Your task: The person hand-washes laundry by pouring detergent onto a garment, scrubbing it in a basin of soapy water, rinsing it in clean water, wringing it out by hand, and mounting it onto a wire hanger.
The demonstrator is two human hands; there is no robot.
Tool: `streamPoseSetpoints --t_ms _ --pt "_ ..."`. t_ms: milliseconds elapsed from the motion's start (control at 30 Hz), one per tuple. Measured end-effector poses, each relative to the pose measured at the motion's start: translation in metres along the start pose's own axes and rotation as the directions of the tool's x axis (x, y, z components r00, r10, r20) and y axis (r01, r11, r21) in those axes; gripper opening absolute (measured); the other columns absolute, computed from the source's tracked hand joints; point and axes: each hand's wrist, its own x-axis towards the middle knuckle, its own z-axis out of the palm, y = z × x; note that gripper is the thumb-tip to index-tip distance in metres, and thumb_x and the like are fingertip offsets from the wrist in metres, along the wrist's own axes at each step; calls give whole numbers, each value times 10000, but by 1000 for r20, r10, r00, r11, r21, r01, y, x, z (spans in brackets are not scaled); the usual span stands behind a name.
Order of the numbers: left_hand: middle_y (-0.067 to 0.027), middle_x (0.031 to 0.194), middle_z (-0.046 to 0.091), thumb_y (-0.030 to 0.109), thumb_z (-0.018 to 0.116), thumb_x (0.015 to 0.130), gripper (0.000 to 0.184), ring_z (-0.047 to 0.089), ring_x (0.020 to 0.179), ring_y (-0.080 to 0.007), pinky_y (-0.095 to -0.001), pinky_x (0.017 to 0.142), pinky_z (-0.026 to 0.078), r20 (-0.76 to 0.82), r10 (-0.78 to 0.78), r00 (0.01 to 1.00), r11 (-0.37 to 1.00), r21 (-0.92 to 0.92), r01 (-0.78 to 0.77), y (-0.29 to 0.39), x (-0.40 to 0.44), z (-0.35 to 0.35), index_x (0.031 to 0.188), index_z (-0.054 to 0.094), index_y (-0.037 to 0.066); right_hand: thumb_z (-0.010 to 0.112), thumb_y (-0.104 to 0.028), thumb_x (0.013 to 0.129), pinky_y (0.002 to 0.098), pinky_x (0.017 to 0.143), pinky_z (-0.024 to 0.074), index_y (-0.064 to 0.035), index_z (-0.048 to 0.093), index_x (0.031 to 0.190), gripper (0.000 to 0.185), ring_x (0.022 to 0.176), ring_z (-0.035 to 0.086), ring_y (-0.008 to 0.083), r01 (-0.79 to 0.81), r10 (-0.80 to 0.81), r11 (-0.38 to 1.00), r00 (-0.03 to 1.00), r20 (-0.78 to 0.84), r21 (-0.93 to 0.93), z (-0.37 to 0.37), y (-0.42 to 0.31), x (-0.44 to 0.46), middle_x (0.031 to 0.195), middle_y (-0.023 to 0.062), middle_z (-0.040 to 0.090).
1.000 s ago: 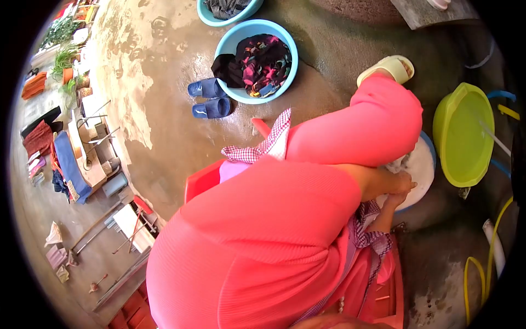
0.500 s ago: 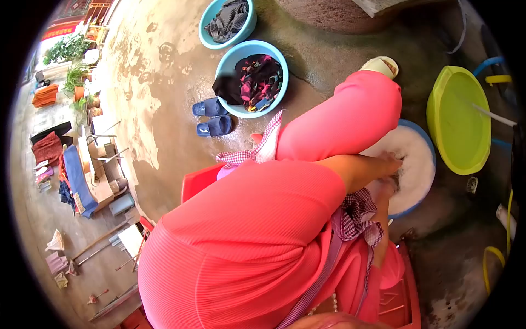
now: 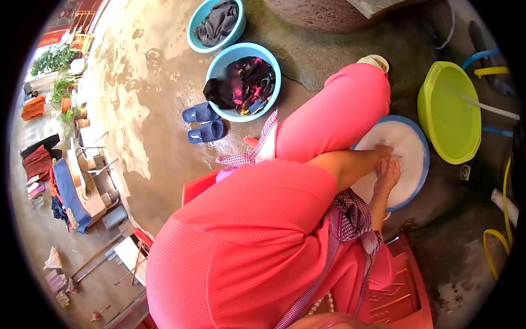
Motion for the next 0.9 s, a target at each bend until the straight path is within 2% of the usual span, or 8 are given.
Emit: streamPoseSetpoints --t_ms 100,200,333,433,567,633,733,900 --pt "-181 852 617 362 520 819 383 574 739 -271 -384 614 476 -51 87 995 984 159 -78 -5 -8 22 1003 591 34 498 -265 880 254 644 466 -18 569 965 271 738 545 146 356 -388 908 913 -123 -221 -27 37 19 867 55 572" --pt "-183 896 620 357 540 797 398 577 840 -286 -380 681 481 -15 121 993 965 235 -114 -4 -17 36 1041 591 46 476 -304 895 275 644 477 -14 581 945 313 763 555 151 45 -41 999 914 -404 1 -38 36 35 876 58 580" --pt "-186 955 624 349 568 768 433 581 975 -305 -375 770 488 -12 218 976 926 317 -203 3 -28 41 1090 593 62 445 -313 904 315 702 486 -38 585 1045 339 824 578 211 -76 52 983 988 -145 -166 -139 108 81 897 88 592" --pt "-178 824 632 342 553 778 344 613 856 -264 -378 652 500 -324 636 701 680 665 -309 7 -45 49 988 631 80 416 -321 913 349 760 475 -65 589 1077 350 881 574 254 -307 124 821 919 -375 -481 -158 119 89 908 108 605" --pt "-94 719 545 343 472 831 251 523 701 -210 -411 633 445 57 498 866 836 233 -496 18 -135 39 915 586 136 440 -319 903 341 762 474 -65 585 1086 345 889 569 244 -167 18 827 962 -273 -536 -117 104 79 924 105 603" --pt "5 605 421 235 505 845 198 419 579 -143 -349 543 387 -430 712 555 587 -68 -806 -40 -25 37 678 507 130 452 -319 898 338 763 474 -65 582 1090 344 893 567 240 -36 -38 863 990 -137 -503 -61 94 84 932 103 602" --pt "-116 1151 525 438 499 829 445 511 1050 -277 -424 840 452 -65 286 956 714 680 -167 48 -143 39 1185 523 172 470 -318 891 332 765 473 -64 579 1097 344 900 563 233 60 -92 868 995 -42 -492 -12 76 82 944 101 600" --pt "-111 1122 541 419 497 839 417 523 1028 -270 -416 830 458 29 345 938 492 845 -207 31 -131 32 1157 530 152 500 -316 878 322 767 472 -64 573 1108 348 911 557 221 123 -133 888 991 9 -443 -2 61 79 963 97 597"
